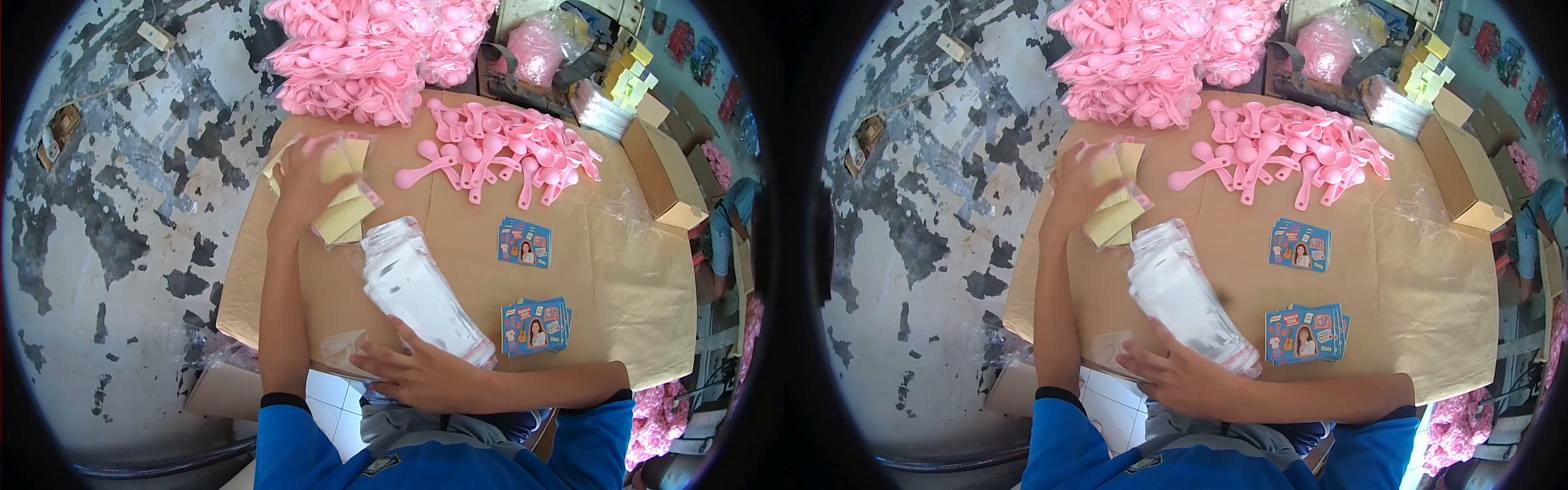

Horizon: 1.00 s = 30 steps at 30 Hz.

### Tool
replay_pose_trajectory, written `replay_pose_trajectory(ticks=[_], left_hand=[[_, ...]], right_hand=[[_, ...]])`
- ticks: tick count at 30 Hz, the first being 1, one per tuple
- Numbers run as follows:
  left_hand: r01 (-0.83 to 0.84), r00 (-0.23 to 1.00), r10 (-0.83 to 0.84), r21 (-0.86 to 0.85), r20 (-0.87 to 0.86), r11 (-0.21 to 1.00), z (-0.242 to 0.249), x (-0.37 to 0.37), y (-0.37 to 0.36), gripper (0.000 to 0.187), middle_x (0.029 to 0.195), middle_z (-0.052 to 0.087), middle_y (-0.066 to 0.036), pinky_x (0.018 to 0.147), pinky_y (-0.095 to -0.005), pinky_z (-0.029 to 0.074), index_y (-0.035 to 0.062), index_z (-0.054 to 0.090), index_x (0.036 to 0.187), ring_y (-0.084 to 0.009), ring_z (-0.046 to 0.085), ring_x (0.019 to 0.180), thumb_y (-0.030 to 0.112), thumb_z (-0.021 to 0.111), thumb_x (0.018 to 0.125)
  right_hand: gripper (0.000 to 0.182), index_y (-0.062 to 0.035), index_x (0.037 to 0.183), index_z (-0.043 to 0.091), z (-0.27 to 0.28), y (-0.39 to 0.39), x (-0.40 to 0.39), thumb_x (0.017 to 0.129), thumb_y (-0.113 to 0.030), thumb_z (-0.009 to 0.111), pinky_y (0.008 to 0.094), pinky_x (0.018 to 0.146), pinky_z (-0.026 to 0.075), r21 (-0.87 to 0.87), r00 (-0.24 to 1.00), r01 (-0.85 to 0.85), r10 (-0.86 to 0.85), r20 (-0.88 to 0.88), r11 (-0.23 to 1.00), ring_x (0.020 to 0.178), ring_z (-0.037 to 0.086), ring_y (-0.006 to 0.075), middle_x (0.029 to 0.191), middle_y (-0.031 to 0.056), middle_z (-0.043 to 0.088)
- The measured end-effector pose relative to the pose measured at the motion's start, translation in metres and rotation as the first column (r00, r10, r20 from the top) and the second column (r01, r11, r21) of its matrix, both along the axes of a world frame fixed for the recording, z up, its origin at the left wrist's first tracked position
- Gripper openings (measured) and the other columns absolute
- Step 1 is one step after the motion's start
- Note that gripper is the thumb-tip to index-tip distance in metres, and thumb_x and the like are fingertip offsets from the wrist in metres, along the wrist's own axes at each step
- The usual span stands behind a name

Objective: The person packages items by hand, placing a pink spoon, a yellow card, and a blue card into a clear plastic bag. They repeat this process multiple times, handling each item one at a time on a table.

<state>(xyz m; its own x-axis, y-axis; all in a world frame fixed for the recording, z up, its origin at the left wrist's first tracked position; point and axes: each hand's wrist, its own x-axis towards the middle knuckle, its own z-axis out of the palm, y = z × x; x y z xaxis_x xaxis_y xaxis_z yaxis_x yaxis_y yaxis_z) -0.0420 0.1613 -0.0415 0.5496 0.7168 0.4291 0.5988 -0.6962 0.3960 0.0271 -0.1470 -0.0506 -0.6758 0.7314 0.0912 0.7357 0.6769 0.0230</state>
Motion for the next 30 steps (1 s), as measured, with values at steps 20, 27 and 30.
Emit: replay_pose_trajectory(ticks=[20, 27, 30], left_hand=[[0.753, 0.642, -0.310, -0.653, 0.702, 0.079, 0.038, 0.028, -0.064, 0.073, 0.126, 0.058, -0.014, 0.097, -0.0390, 0.044, -0.0012, 0.052, 0.129, -0.0244, 0.059, 0.112, 0.059, 0.027, 0.098], [0.753, 0.580, -0.505, -0.657, 0.639, 0.032, 0.024, 0.043, -0.100, 0.051, 0.115, 0.063, -0.010, 0.087, -0.0324, 0.050, -0.0005, 0.052, 0.126, -0.0183, 0.063, 0.100, 0.042, 0.047, 0.099], [0.684, 0.702, -0.360, -0.722, 0.614, 0.102, 0.024, 0.053, -0.114, 0.041, 0.113, 0.065, -0.011, 0.086, -0.0323, 0.051, -0.0043, 0.057, 0.120, -0.0177, 0.064, 0.098, 0.031, 0.052, 0.099]], right_hand=[[0.037, -0.0059, 0.108, 0.066, 0.080, 0.025, 0.091, 0.076, -0.023, 0.073, 0.0540, 0.106, 0.030, 0.285, 0.862, 0.474, -0.374, -0.342, 0.833, 0.124, 0.046, 0.0273, 0.133, 0.0038, 0.054], [0.041, -0.0087, 0.117, 0.062, 0.049, 0.033, 0.125, 0.078, -0.019, 0.069, 0.0494, 0.105, 0.031, 0.372, 0.835, 0.548, -0.460, -0.301, 0.749, 0.123, 0.046, 0.0248, 0.130, 0.0021, 0.053], [0.037, -0.0048, 0.112, 0.062, 0.049, 0.033, 0.130, 0.077, -0.015, 0.072, 0.0513, 0.104, 0.034, 0.294, 0.828, 0.536, -0.424, -0.368, 0.792, 0.123, 0.045, 0.0297, 0.130, 0.0088, 0.054]])
